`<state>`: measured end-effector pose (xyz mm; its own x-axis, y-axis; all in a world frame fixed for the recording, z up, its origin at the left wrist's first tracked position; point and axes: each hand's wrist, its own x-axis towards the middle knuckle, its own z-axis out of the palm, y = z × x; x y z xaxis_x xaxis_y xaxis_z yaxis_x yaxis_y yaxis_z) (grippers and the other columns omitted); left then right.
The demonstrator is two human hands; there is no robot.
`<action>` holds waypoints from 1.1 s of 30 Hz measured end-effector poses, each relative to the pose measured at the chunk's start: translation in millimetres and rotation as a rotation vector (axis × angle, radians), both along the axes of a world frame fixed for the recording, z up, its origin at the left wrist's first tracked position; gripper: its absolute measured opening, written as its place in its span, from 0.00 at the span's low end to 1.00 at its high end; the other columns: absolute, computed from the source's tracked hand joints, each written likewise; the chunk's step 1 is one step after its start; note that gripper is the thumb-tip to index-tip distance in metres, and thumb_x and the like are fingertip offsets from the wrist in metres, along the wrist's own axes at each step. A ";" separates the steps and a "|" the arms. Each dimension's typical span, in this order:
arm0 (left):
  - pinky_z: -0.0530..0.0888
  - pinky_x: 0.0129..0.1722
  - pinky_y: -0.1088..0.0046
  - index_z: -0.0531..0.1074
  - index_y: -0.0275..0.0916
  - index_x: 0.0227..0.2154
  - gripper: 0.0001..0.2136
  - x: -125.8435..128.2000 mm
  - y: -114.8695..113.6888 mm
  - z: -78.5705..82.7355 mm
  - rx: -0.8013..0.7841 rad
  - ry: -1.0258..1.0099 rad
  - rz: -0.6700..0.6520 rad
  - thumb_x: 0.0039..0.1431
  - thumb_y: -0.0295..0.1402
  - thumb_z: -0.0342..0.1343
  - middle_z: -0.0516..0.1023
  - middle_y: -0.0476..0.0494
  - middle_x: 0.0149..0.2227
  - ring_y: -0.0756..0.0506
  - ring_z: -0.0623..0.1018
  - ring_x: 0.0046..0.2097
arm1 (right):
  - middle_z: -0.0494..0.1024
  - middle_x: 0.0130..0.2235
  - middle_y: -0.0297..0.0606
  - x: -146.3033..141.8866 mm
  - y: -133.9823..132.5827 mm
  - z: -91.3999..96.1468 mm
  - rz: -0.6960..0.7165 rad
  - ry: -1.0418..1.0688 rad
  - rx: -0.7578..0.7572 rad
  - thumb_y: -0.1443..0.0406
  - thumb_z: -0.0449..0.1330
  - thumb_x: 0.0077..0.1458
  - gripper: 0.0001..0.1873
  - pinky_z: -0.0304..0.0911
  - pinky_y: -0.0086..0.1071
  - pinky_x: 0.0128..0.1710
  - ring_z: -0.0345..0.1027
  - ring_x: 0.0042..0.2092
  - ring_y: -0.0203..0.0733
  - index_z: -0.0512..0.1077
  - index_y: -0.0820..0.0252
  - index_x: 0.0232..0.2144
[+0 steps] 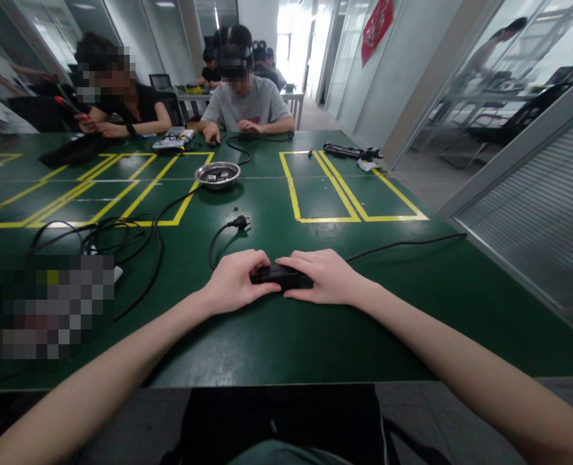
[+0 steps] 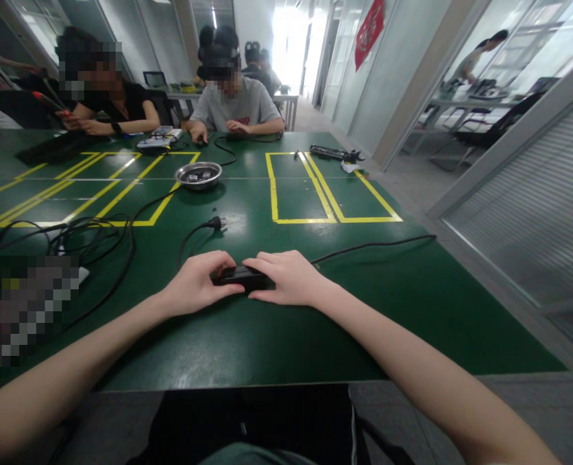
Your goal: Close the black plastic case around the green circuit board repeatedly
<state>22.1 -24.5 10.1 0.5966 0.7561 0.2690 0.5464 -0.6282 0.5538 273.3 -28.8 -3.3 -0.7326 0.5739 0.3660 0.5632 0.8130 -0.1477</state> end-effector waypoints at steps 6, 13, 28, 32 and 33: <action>0.70 0.36 0.69 0.72 0.38 0.37 0.14 -0.7 3.6 -6.2 0.301 0.107 -0.090 0.64 0.45 0.64 0.78 0.45 0.34 0.44 0.76 0.36 | 0.81 0.39 0.41 2.6 -1.3 4.1 -0.005 0.057 -0.079 0.55 0.60 0.68 0.15 0.62 0.31 0.33 0.76 0.37 0.42 0.76 0.62 0.44; 0.72 0.41 0.66 0.76 0.38 0.43 0.12 -1.8 3.4 -7.2 0.339 0.136 -0.100 0.68 0.43 0.60 0.82 0.43 0.37 0.43 0.79 0.38 | 0.82 0.44 0.43 0.8 -0.3 -1.0 -0.005 0.131 -0.058 0.53 0.60 0.67 0.16 0.68 0.32 0.38 0.79 0.42 0.44 0.76 0.60 0.46; 0.72 0.38 0.68 0.80 0.37 0.43 0.13 1.0 1.0 -2.7 0.181 0.060 -0.028 0.67 0.42 0.61 0.79 0.44 0.33 0.44 0.77 0.36 | 0.76 0.57 0.47 1.0 -1.6 3.8 0.043 -0.062 0.036 0.55 0.62 0.66 0.30 0.72 0.35 0.40 0.78 0.48 0.47 0.64 0.54 0.66; 0.71 0.34 0.71 0.81 0.38 0.40 0.12 1.8 -1.2 -0.9 -0.004 0.048 -0.026 0.69 0.42 0.57 0.80 0.46 0.33 0.46 0.77 0.34 | 0.76 0.51 0.45 -2.5 -4.5 5.9 0.056 -0.193 0.078 0.59 0.56 0.70 0.28 0.69 0.32 0.34 0.76 0.43 0.44 0.61 0.51 0.69; 0.72 0.35 0.70 0.81 0.39 0.40 0.12 1.2 -1.0 -1.4 -0.002 0.054 -0.028 0.69 0.42 0.57 0.81 0.46 0.33 0.46 0.78 0.34 | 0.76 0.50 0.44 -3.0 -4.2 5.2 0.037 -0.207 0.069 0.59 0.56 0.70 0.28 0.68 0.32 0.33 0.76 0.41 0.44 0.61 0.52 0.70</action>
